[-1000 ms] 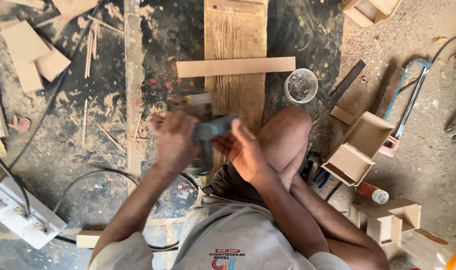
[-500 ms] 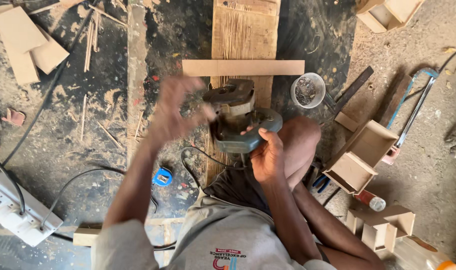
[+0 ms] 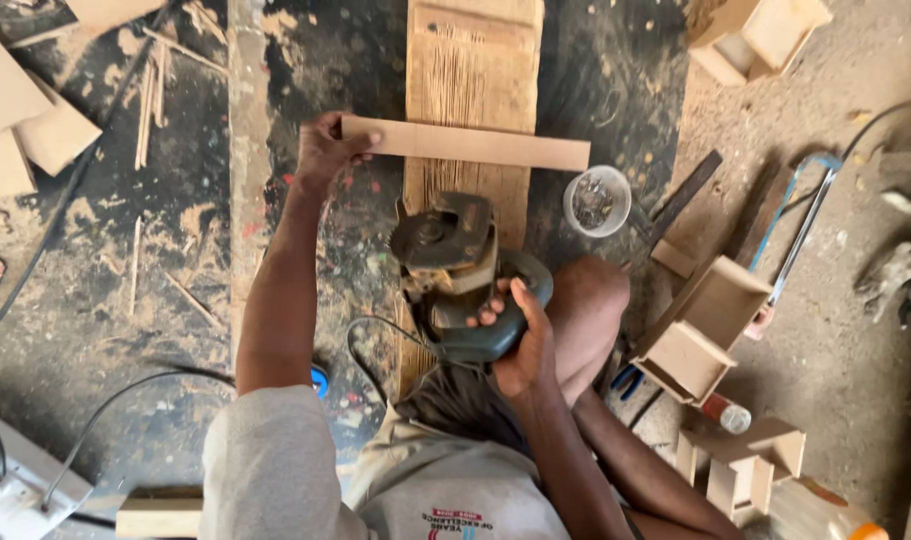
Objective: The person assembles a small wooden box by fitting pieces together, marks a wooden plank with a pencil and ruler, cuts the plank with a jigsaw, and fits the cut piece into the box. The person handles multiple wooden pieces and tools throughout the process.
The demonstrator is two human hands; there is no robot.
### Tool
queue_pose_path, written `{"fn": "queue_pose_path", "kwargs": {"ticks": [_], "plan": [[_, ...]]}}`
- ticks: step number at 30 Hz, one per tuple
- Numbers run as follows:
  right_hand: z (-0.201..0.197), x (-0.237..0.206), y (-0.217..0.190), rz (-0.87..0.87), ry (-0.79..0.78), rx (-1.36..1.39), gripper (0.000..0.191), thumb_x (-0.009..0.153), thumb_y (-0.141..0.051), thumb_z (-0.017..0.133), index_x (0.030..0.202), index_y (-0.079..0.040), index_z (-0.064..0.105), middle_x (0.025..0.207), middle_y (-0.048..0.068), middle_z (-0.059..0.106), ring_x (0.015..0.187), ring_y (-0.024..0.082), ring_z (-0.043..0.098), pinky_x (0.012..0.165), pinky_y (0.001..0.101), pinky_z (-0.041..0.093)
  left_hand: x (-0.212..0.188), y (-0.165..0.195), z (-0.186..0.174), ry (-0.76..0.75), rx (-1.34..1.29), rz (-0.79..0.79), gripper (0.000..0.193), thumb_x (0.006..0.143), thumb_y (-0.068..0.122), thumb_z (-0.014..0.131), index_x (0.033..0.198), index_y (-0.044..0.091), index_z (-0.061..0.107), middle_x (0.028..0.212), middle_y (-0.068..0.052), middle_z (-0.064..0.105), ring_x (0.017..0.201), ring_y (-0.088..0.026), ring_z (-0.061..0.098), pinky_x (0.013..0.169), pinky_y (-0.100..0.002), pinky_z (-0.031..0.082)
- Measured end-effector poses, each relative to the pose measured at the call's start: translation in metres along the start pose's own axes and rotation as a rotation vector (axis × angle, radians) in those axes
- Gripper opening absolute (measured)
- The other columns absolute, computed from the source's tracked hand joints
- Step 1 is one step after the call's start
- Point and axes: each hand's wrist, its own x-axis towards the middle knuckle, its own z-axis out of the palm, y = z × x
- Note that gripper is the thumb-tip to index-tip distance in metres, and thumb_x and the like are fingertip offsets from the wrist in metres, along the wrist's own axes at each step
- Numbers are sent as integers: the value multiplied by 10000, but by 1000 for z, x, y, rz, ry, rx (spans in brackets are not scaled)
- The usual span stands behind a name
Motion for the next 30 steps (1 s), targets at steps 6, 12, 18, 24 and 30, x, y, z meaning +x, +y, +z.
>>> {"fn": "queue_pose_path", "kwargs": {"ticks": [6,12,18,24,30], "plan": [[-5,2,-3,8,84,-17,347,874,-163,690,1188,-69,576,819,4,571,772,135,598,786,341,560,43,22,1,147,-190,152,278,856,119,890,1055,12,727,883,-111,788,649,-116,722,507,-209,606],[-1,0,-3,30,11,143,273,954,-220,696,1152,-81,569,784,-22,526,688,87,530,688,284,515,75,26,13,214,-322,235,297,855,168,901,1020,42,688,859,-100,795,633,-125,753,506,-236,633],[5,7,-7,58,4,193,264,976,-272,689,1104,-81,559,743,-28,481,639,80,490,629,264,478,86,22,12,177,-369,366,300,883,178,900,1026,34,679,876,-120,786,664,-140,758,560,-257,668],[26,11,-12,36,-57,40,256,941,-134,701,1158,-109,568,761,-42,492,648,70,501,630,255,475,96,16,12,232,-360,345,301,867,191,895,1008,37,678,859,-124,790,642,-145,760,520,-260,656],[61,30,-34,-193,-146,-248,359,875,-124,762,1184,-78,588,762,-11,553,617,92,540,586,281,515,104,7,10,259,-335,333,279,890,158,870,1014,22,661,865,-123,773,625,-129,733,496,-241,621]]}}
